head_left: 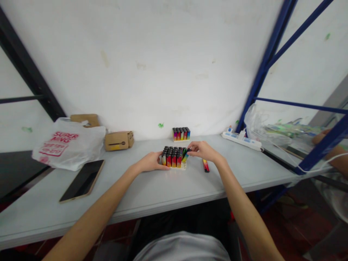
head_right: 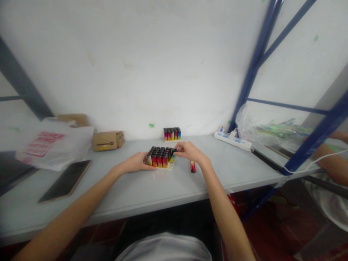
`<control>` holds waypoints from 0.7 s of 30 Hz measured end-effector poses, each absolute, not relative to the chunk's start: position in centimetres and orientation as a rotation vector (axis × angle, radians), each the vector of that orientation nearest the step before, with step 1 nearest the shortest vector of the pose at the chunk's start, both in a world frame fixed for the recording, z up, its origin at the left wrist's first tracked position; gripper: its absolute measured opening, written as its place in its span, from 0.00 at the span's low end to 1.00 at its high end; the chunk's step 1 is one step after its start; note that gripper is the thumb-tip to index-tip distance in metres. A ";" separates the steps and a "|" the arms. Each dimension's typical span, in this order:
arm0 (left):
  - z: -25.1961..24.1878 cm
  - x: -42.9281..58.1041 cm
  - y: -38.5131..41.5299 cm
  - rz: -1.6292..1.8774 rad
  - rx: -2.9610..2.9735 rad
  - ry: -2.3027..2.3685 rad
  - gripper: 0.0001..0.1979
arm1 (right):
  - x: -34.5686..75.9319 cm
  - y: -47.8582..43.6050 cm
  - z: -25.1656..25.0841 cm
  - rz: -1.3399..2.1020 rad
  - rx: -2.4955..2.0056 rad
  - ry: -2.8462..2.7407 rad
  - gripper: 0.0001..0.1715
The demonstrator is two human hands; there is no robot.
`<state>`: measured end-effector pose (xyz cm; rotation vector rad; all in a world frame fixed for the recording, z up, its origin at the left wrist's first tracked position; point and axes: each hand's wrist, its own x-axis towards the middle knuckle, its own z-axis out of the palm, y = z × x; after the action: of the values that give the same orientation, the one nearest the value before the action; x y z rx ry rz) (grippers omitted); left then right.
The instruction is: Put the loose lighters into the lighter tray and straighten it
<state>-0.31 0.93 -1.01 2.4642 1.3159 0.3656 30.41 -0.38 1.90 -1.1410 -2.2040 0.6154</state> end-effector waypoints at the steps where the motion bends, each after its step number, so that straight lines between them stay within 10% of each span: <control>1: -1.0 -0.3 0.9 0.366 2.457 1.313 0.39 | 30.2 -0.3 1.8 0.576 -1.148 -2.203 0.11; 21: -0.9 -0.3 0.9 0.358 2.424 1.322 0.37 | 29.1 0.2 1.1 0.271 -1.392 -2.217 0.19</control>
<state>-0.32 0.87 -0.89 2.4238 1.3220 0.3581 29.12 0.21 1.15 -1.3922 -2.2172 0.2714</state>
